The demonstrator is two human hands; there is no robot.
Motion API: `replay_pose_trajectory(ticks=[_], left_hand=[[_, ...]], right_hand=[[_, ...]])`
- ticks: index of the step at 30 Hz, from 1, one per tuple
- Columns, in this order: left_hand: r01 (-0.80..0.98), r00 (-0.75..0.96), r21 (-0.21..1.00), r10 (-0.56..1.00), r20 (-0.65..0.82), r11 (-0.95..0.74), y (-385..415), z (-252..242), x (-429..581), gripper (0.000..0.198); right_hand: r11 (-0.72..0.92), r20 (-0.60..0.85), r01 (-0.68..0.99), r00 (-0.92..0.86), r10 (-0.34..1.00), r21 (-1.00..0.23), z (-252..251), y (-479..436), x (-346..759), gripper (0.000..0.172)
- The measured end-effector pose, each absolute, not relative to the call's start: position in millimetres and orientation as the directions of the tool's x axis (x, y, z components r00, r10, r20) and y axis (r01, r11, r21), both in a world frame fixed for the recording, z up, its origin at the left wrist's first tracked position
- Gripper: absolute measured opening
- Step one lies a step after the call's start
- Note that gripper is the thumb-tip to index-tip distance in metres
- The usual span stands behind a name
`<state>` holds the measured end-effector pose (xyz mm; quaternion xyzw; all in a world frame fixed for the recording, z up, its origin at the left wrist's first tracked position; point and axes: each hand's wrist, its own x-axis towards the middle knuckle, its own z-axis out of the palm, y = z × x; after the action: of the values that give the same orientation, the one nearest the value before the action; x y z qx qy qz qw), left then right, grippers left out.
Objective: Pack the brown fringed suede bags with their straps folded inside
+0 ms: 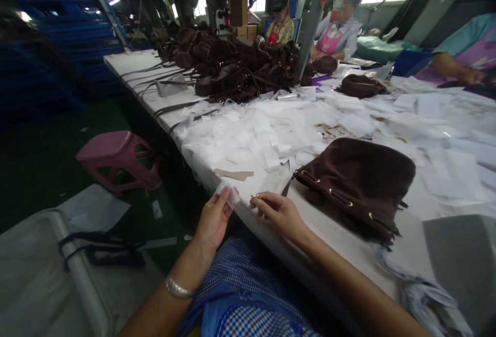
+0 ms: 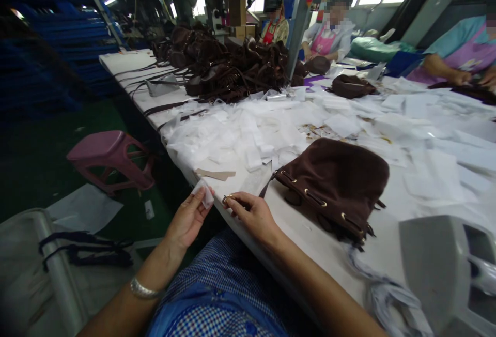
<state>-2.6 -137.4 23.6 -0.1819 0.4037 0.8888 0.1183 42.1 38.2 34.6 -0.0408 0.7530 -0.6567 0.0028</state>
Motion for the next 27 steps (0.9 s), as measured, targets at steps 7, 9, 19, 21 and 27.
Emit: replay_pose_trajectory(ticks=[7,9,19,21,27], left_hand=[[-0.339,-0.899,0.616,0.051,-0.435,-0.712,-122,32,-1,0.011],[-0.335,-0.903,0.623,0.053,-0.426,-0.707,-118,34,1,0.011],[-0.336,-0.92,0.655,0.087,-0.382,-0.677,-107,38,16,0.024],[-0.326,-0.927,0.664,0.09,-0.365,-0.673,-106,38,18,0.026],[-0.305,-0.945,0.753,0.091,-0.313,-0.584,-101,36,26,0.029]], right_hand=[[0.226,0.122,-0.143,-0.987,-0.105,-0.964,37,31,50,0.022],[0.23,0.086,-0.095,-0.995,-0.049,-0.969,35,29,51,0.021],[0.156,0.066,-0.049,-0.993,0.102,-0.987,36,22,52,0.026],[0.224,0.083,-0.049,-0.986,0.143,-0.973,36,23,53,0.024],[0.326,0.153,-0.079,-0.966,0.208,-0.942,37,25,53,0.019]])
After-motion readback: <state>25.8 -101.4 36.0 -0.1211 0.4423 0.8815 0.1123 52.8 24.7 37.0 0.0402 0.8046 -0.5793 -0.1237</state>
